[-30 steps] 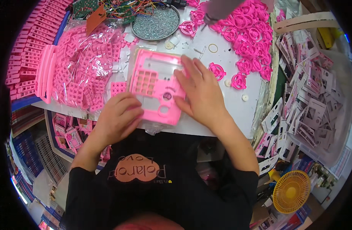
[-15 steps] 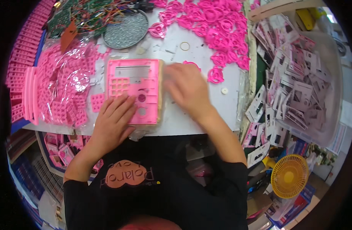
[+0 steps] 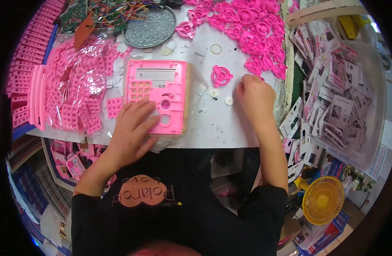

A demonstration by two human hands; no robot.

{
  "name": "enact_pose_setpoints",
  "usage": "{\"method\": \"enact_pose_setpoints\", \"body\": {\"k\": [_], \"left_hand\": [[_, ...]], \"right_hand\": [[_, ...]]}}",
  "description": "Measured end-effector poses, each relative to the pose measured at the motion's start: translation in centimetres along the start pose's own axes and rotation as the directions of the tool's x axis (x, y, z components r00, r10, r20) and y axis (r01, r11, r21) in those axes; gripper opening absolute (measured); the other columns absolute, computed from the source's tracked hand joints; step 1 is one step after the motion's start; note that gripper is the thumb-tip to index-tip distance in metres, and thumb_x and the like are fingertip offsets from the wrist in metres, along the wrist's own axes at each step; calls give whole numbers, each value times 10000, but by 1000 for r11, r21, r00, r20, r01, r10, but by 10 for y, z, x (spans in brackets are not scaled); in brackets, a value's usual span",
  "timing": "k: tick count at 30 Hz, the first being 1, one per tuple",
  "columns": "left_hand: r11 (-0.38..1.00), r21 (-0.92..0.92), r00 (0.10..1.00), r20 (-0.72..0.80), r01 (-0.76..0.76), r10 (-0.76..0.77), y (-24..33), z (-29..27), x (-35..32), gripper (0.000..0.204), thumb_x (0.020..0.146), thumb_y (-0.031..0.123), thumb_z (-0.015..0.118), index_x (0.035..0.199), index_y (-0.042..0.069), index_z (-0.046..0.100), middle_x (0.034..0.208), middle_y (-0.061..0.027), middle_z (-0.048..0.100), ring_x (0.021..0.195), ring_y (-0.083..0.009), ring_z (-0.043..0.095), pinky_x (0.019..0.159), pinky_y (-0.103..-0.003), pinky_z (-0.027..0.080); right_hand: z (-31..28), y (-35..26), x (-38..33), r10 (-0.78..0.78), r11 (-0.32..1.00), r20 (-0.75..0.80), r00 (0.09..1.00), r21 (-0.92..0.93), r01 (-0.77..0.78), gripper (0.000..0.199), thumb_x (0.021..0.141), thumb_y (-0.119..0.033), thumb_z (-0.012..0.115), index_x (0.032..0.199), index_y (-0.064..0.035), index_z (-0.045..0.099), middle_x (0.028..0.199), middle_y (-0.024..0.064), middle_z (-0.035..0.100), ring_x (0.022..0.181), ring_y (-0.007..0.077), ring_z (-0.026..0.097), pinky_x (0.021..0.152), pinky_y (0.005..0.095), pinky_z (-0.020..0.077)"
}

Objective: Assembling pink electronic toy banks, including installing circuit boards and using a hot glue gun.

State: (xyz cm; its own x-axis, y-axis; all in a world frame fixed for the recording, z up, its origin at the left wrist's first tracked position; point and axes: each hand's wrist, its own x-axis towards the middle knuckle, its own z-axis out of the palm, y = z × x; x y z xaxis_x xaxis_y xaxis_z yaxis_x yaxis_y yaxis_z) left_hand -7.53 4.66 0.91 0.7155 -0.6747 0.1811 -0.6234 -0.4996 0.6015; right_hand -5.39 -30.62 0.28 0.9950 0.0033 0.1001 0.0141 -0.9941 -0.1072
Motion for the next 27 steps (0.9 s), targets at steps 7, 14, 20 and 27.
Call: {"method": "enact_pose_setpoints", "body": {"k": [7, 14, 20, 27], "left_hand": [[733, -593, 942, 165, 332, -293, 25, 1, 12, 148, 888, 79, 708, 1002, 2, 655, 793, -81, 626, 679, -149, 602, 602, -295, 470], [659, -646, 922, 259, 386, -287, 18, -7, 8, 73, 934, 73, 656, 926, 2, 643, 705, -42, 584, 602, -90, 538, 540, -265, 418], [801, -484, 922, 31, 352, -386, 10, -49, 6, 57, 878, 21, 672, 927, 36, 648, 776, -21, 586, 652, -76, 520, 547, -244, 380], [929, -296, 960, -95, 224, -262, -6, -94, 24, 77, 847, -10, 685, 905, 29, 650, 759, -34, 597, 605, -109, 515, 532, -267, 376]], "right_hand": [[-34, -111, -24, -294, 615, 54, 954, 775, 146, 115, 826, -35, 722, 939, -12, 716, 798, 116, 694, 651, 248, 675, 596, 331, 533], [-17, -125, -23, -401, 574, 47, 915, 791, 211, 121, 835, -80, 747, 941, -39, 707, 821, 107, 707, 688, 290, 682, 605, 367, 536], [-5, -137, -1, -425, 842, -61, 903, 341, 418, 76, 799, -83, 683, 845, -59, 626, 774, 76, 625, 740, 278, 618, 576, 378, 513], [3, -152, 4, -398, 907, 63, 915, 174, 383, 168, 813, -169, 726, 792, -62, 598, 740, 88, 621, 731, 287, 624, 562, 432, 503]]}}
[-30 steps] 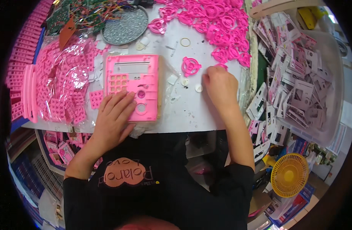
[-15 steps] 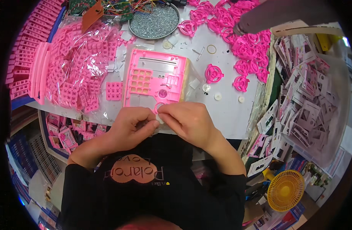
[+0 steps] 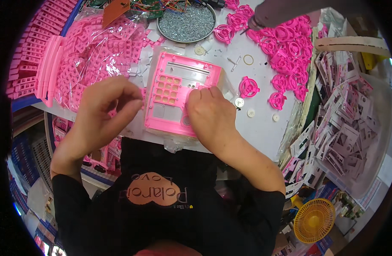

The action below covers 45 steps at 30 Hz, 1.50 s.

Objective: Assembling pink electronic toy banks, including installing circuit boards and using a hot glue gun.

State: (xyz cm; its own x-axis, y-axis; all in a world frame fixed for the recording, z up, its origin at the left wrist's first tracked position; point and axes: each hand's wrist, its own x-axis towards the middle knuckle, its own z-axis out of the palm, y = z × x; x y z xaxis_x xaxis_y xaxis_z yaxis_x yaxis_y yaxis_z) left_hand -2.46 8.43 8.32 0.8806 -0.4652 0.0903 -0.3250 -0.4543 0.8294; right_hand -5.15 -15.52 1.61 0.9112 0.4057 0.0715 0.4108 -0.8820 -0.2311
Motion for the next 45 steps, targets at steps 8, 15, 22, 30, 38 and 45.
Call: {"method": "enact_pose_setpoints", "body": {"k": [8, 15, 22, 30, 38, 45], "left_hand": [[836, 486, 967, 103, -255, 235, -42, 2, 98, 157, 885, 167, 639, 835, 19, 646, 752, -131, 648, 674, -310, 628, 610, -429, 481], [584, 789, 939, 320, -191, -126, -71, 36, 177, 235, 779, 30, 627, 977, -7, 748, 1000, -198, 732, 917, -367, 726, 748, -448, 597], [622, 758, 959, 279, -195, -40, -82, 39, 174, 205, 842, 118, 613, 947, 3, 748, 982, -187, 732, 885, -346, 725, 744, -466, 586], [588, 757, 958, 243, -284, 150, -70, 35, 163, 196, 868, 232, 635, 872, 45, 693, 880, -142, 699, 823, -349, 685, 689, -482, 540], [927, 180, 941, 135, -330, 309, -18, 65, 13, 115, 823, 103, 723, 906, 72, 650, 835, -83, 656, 764, -304, 640, 665, -417, 482], [978, -60, 979, -22, -202, 201, -24, 95, -9, 103, 832, 104, 724, 918, 52, 701, 868, -78, 698, 802, -282, 677, 697, -388, 512]], "right_hand": [[6, -9, 2, 215, 976, 4, 977, 19, -215, 174, 800, -184, 727, 800, -67, 598, 699, 116, 628, 629, 310, 637, 538, 448, 502], [1, -5, 1, 235, 964, 45, 971, 119, -239, 189, 827, -203, 709, 884, -46, 619, 675, 106, 621, 598, 285, 632, 498, 416, 494], [-62, 73, 33, 329, 801, -604, 726, 585, 124, 267, 886, -38, 703, 1130, 18, 609, 926, 55, 629, 777, 108, 581, 722, 239, 483], [-135, 127, 106, -253, 357, -326, 911, 844, 401, 708, 883, -288, 726, 1438, 14, 405, 1254, 200, 590, 1034, 249, 642, 951, 361, 501], [-78, 23, 29, 60, 47, -304, 951, 952, 301, 603, 923, -260, 640, 1437, -106, 365, 724, 20, 547, 627, 151, 536, 589, 315, 443], [-70, -8, 1, 77, -139, -359, 930, 920, 367, 367, 945, -275, 675, 1178, -125, 435, 550, -22, 478, 455, 138, 451, 441, 295, 355]]}}
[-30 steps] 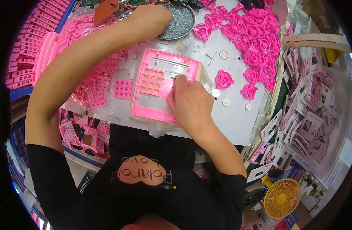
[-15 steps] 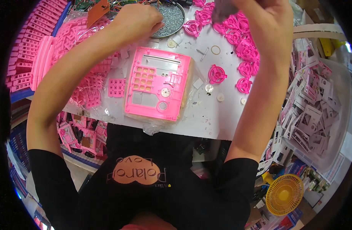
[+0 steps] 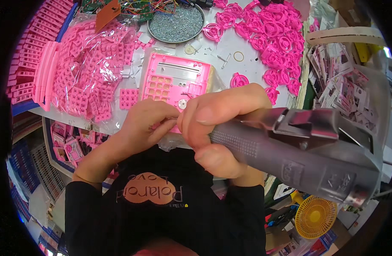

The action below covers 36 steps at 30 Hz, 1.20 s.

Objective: Assembling pink electronic toy banks, including installing circuit boards and using a hot glue gun.

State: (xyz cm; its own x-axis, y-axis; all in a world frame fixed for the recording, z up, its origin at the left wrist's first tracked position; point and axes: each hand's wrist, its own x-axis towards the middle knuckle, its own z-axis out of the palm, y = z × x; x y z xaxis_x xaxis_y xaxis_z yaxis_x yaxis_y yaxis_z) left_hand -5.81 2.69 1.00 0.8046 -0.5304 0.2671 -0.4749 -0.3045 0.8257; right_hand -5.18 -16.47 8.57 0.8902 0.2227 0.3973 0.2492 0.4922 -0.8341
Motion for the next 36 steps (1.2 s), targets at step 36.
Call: {"method": "enact_pose_setpoints", "body": {"k": [36], "left_hand": [[872, 393, 957, 116, -291, 267, -17, -12, -4, 238, 770, 170, 628, 986, 80, 667, 1018, -76, 646, 1067, -251, 575, 998, -455, 414]], "right_hand": [[-23, 47, 1, -10, 992, -81, 997, -130, -1, 526, 893, -247, 714, 1279, -12, 444, 612, 13, 482, 508, 139, 457, 478, 304, 389]]}}
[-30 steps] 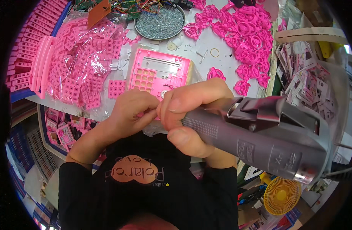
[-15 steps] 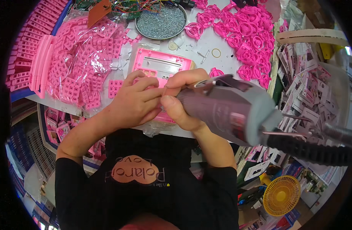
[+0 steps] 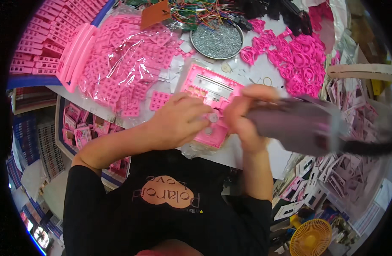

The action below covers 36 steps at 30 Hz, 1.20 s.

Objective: Assembling pink electronic toy banks, including installing circuit boards and using a hot glue gun.

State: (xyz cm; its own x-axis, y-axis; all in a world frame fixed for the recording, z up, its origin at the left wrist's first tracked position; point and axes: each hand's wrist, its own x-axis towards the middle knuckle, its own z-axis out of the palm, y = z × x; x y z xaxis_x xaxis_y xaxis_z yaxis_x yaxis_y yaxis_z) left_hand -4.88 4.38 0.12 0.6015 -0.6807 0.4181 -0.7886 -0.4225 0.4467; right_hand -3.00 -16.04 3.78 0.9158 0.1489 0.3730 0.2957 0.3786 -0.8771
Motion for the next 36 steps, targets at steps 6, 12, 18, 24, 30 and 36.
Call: {"method": "enact_pose_setpoints", "body": {"k": [6, 12, 18, 24, 30, 36], "left_hand": [[865, 342, 886, 156, 367, -438, -43, -40, -43, 279, 706, 72, 711, 970, 70, 619, 988, -113, 604, 1000, -326, 571, 869, -453, 455], [923, 178, 939, -23, 342, -344, -25, -53, -36, 270, 660, 41, 712, 898, 82, 591, 901, -102, 577, 929, -312, 564, 804, -446, 448], [984, 25, 957, -236, 178, -167, 6, -55, -34, 316, 604, 43, 750, 879, 95, 604, 908, -53, 595, 900, -274, 575, 768, -408, 425], [850, -429, 947, 39, 305, -320, 14, -44, -42, 377, 681, 54, 797, 1003, 60, 600, 962, -84, 613, 879, -293, 583, 768, -404, 442], [805, -328, 859, 43, 495, -510, 11, -78, -36, 404, 739, 76, 812, 1085, 34, 607, 967, -102, 619, 873, -299, 594, 786, -392, 484], [847, -160, 851, -66, 507, -521, -5, -114, -28, 336, 749, 40, 791, 1047, 33, 635, 944, -100, 637, 825, -279, 610, 734, -366, 496]], "right_hand": [[-20, -30, 21, -44, 994, 55, 998, 100, 38, 494, 892, -178, 728, 1257, 15, 458, 613, 34, 512, 492, 122, 459, 486, 280, 395], [-9, -34, 19, -271, 853, -147, 951, -495, 167, 775, 814, -178, 783, 1413, 27, 336, 1072, 160, 567, 950, 232, 574, 799, 388, 501], [25, -24, -18, -395, 487, 295, 870, -736, 471, 617, 671, -153, 845, 1207, -15, 573, 1286, 161, 535, 1193, 348, 491, 952, 480, 468], [34, 7, -25, 32, 804, 469, 883, -537, 256, 253, 755, -91, 787, 981, -48, 683, 890, 103, 670, 758, 282, 653, 660, 361, 525], [9, 25, 13, 415, 627, 313, 854, -779, -19, 219, 835, -139, 753, 1003, -14, 689, 815, 108, 641, 653, 220, 606, 592, 340, 474], [9, 41, 28, 409, 421, 242, 880, -906, 54, 282, 832, -198, 732, 1043, -27, 655, 977, 133, 644, 838, 333, 657, 741, 425, 521]]}}
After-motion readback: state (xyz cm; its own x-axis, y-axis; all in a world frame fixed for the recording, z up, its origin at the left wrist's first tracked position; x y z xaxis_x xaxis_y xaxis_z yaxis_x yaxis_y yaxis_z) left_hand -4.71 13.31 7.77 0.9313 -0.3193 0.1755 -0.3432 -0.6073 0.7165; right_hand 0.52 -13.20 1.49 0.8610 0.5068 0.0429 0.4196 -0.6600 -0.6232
